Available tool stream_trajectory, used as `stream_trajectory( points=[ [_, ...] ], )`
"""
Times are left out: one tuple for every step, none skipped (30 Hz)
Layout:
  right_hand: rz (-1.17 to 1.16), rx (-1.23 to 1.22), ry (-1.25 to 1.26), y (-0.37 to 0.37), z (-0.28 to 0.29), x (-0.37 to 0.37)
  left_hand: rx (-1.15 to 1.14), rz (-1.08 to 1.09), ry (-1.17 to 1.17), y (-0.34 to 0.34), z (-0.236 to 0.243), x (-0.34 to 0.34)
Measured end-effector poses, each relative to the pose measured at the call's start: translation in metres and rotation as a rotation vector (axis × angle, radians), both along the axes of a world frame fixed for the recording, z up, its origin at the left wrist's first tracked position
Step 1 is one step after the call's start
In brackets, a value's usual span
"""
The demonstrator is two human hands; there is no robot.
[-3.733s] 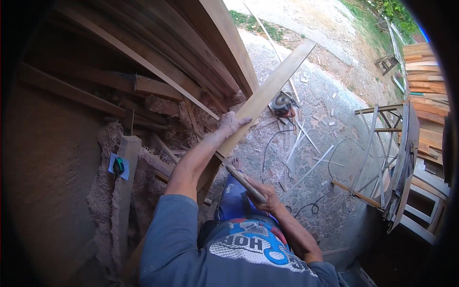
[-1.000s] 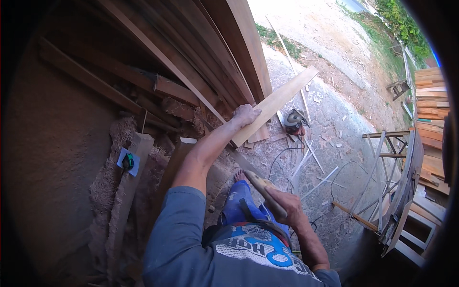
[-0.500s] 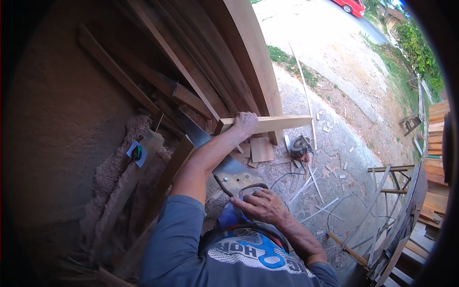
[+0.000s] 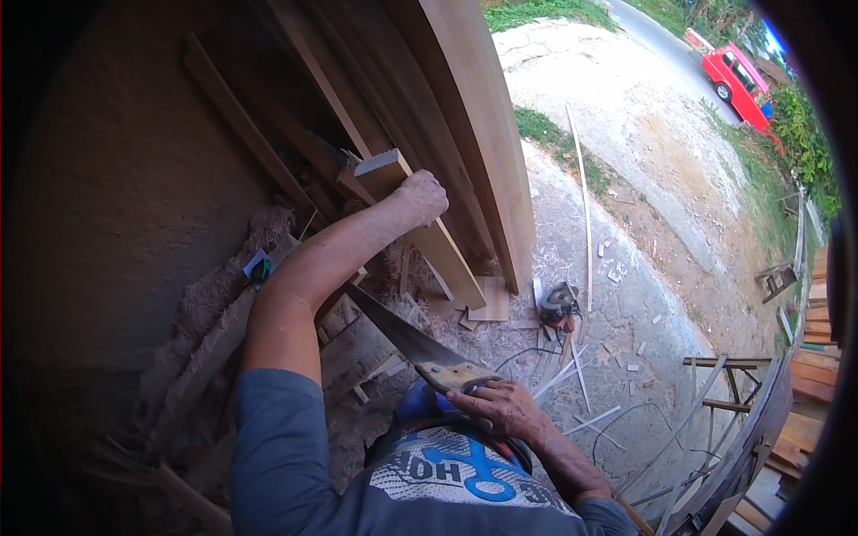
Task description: The person selects a long wooden plank from a stack, carries it into a workshop, uses a measuring tape to mark a measurement on the plank, and then cuts the plank at the mark using a handsaw.
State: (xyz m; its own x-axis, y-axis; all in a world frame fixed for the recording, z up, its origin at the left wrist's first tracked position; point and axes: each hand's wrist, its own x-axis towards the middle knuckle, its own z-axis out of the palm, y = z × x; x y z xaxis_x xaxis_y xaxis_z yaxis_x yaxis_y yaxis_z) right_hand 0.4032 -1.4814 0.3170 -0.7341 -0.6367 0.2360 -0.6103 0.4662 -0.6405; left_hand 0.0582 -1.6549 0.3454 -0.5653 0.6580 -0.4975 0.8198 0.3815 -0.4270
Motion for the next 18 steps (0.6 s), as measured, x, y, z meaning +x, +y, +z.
stream_trajectory(
  points=[
    [-0.008, -0.032, -0.03, 0.002, 0.0, -0.001, -0.018, 0.014, 0.012, -0.003, 0.005, -0.007],
    [-0.025, -0.087, -0.025, 0.004, -0.004, -0.002, -0.041, 0.055, 0.017, -0.005, 0.007, -0.017],
    [-0.043, -0.142, -0.02, 0.005, -0.011, -0.003, -0.052, 0.05, 0.024, -0.006, 0.008, -0.022],
    [-0.058, -0.196, -0.005, 0.008, -0.015, -0.008, -0.061, 0.047, 0.04, -0.008, 0.011, -0.031],
    [-0.065, -0.252, -0.054, 0.011, -0.016, -0.011, -0.07, 0.044, 0.057, -0.009, 0.014, -0.038],
    [-0.072, -0.309, -0.104, 0.014, -0.018, -0.013, -0.094, 0.07, 0.06, -0.011, 0.012, -0.048],
    [-0.078, -0.358, -0.148, 0.018, -0.019, -0.017, -0.111, 0.098, 0.067, -0.013, 0.004, -0.06],
    [-0.081, -0.334, -0.175, 0.023, -0.016, -0.018, -0.126, 0.128, 0.067, -0.014, -0.005, -0.072],
    [-0.104, -0.332, -0.201, 0.026, -0.013, -0.018, -0.134, 0.131, 0.08, -0.017, -0.015, -0.084],
    [-0.135, -0.332, -0.23, 0.028, -0.013, -0.014, -0.143, 0.127, 0.088, -0.016, -0.027, -0.096],
    [-0.165, -0.331, -0.258, 0.029, -0.01, -0.012, -0.152, 0.125, 0.097, -0.017, -0.035, -0.106],
    [-0.206, -0.343, -0.264, 0.03, -0.004, -0.011, -0.171, 0.145, 0.085, -0.018, -0.042, -0.116],
    [-0.255, -0.354, -0.268, 0.03, 0.0, -0.01, -0.174, 0.105, 0.113, -0.019, -0.053, -0.128],
    [-0.302, -0.382, -0.26, 0.028, 0.003, -0.01, -0.18, 0.071, 0.139, -0.022, -0.062, -0.136],
    [-0.329, -0.353, -0.261, 0.027, 0.005, -0.012, -0.186, 0.04, 0.167, -0.026, -0.069, -0.144],
    [-0.367, -0.32, -0.265, 0.029, 0.007, -0.012, -0.2, -0.018, 0.211, -0.022, -0.07, -0.146],
    [-0.386, -0.297, -0.27, 0.028, 0.007, -0.013, -0.046, 0.05, 0.22, -0.027, -0.077, -0.149],
    [-0.423, -0.328, -0.217, 0.026, 0.005, -0.017, 0.107, 0.12, 0.232, -0.031, -0.088, -0.154]
  ],
)
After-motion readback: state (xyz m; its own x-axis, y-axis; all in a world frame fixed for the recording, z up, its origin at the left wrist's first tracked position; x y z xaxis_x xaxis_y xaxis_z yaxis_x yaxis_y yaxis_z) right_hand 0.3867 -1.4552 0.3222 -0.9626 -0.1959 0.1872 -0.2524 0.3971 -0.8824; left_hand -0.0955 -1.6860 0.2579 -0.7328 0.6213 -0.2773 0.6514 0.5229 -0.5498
